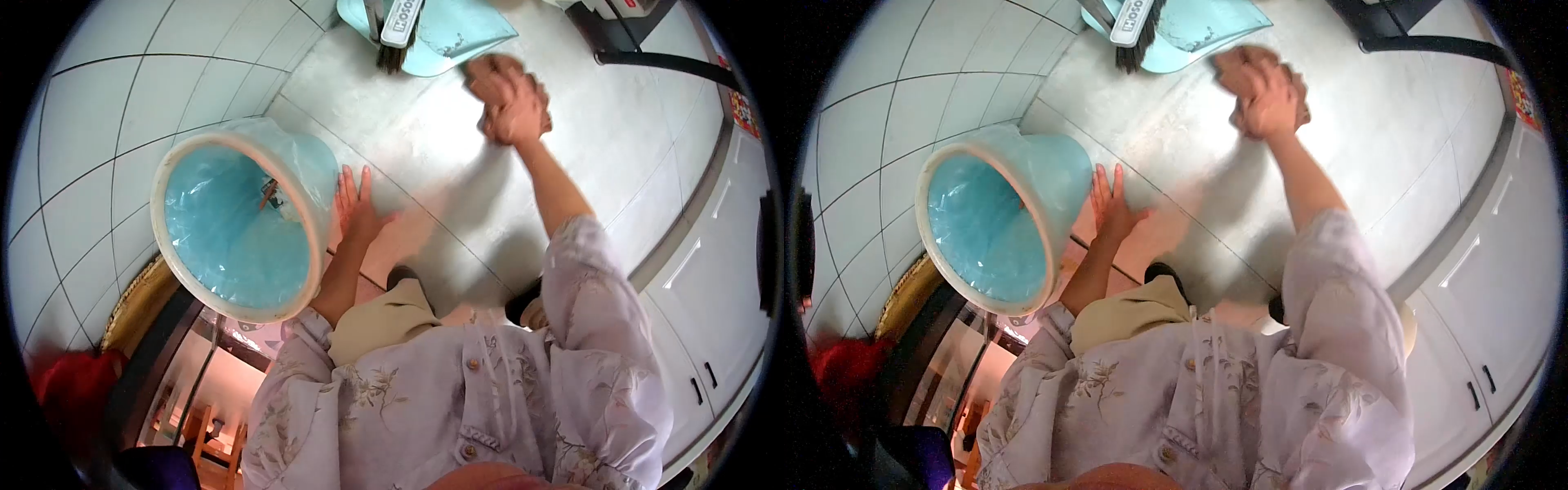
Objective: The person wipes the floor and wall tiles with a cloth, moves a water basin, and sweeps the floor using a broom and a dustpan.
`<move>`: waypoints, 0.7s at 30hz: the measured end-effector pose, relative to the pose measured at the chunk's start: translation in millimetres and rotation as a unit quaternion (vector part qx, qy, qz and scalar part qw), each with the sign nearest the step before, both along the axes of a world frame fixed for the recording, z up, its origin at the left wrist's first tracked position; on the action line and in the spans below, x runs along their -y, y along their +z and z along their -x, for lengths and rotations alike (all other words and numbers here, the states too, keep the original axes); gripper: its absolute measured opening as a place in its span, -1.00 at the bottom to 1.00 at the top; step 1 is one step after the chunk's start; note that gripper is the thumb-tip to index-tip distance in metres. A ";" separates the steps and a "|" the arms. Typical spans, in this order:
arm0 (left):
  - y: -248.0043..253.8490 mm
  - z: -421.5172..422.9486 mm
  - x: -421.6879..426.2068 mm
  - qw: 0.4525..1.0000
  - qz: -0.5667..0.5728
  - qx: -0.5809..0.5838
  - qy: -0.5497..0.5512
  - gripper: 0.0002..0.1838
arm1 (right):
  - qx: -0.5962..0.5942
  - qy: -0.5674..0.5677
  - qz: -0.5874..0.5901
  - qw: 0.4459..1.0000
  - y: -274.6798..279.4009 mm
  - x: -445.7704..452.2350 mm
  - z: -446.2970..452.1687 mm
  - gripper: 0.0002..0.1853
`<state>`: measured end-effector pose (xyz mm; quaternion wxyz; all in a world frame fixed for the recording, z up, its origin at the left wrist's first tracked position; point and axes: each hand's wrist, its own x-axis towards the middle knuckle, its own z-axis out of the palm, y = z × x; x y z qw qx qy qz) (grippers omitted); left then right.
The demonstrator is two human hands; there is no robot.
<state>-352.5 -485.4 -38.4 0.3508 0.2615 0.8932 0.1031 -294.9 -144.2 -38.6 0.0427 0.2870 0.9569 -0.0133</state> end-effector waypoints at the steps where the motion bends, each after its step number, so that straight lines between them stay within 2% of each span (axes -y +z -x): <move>1: -1.9 -1.7 2.1 1.000 0.001 0.004 -0.003 0.28 | -0.043 -0.065 0.026 0.997 -10.7 -13.9 9.8 -0.44; 2: -3.9 -2.9 2.5 1.000 -0.007 -0.001 0.009 0.29 | -0.086 -0.127 0.050 0.987 -16.7 -21.9 16.2 -0.44; 4: -4.3 -5.3 -5.0 1.000 -0.023 -0.005 0.016 0.30 | -0.027 -0.142 -0.032 0.989 -15.8 8.8 34.8 -0.45; 6: -1.4 -11.0 -16.3 0.998 0.000 -0.017 0.063 0.31 | -0.054 -0.047 0.049 0.996 5.5 68.0 40.8 -0.53; 7: -2.1 -14.4 -17.2 0.998 0.000 -0.010 0.056 0.31 | -0.060 0.008 0.025 0.998 -9.2 100.1 31.4 -0.53; 9: -6.5 -17.0 -19.1 0.996 -0.026 -0.045 0.078 0.32 | 0.002 0.084 0.147 0.985 -4.8 164.0 5.8 -0.44; 12: -8.5 -12.4 -6.3 0.997 -0.038 -0.041 0.044 0.31 | 0.025 0.159 0.201 0.966 1.2 173.8 -48.1 -0.45; 14: -4.1 -9.2 -2.8 0.999 -0.017 -0.022 0.039 0.29 | 0.024 0.132 0.142 0.981 5.4 140.2 -74.0 -0.48; 15: -5.2 -8.8 -0.7 0.999 -0.020 -0.029 0.032 0.28 | -0.026 0.099 0.144 0.984 4.1 115.4 -83.3 -0.54; 16: -5.9 -9.7 0.4 0.999 -0.022 -0.037 0.023 0.27 | -0.061 0.081 0.098 0.990 -6.2 86.5 -93.2 -0.56; 17: -3.5 -10.2 -1.2 0.999 -0.020 -0.038 0.024 0.26 | -0.039 0.010 0.109 0.993 2.4 58.0 -91.1 -0.58; 19: -0.6 -10.7 -3.8 0.999 -0.016 -0.032 0.023 0.25 | 0.114 -0.087 -0.009 0.990 24.4 9.1 -77.9 -0.53; 20: -0.3 -10.1 -4.1 0.999 -0.013 -0.031 0.027 0.25 | 0.152 -0.171 0.140 0.963 70.6 -7.8 -50.8 -0.51; 21: -0.6 -10.1 -3.4 0.999 -0.009 -0.029 0.027 0.25 | 0.115 -0.183 0.125 0.968 64.4 -9.0 -50.4 -0.48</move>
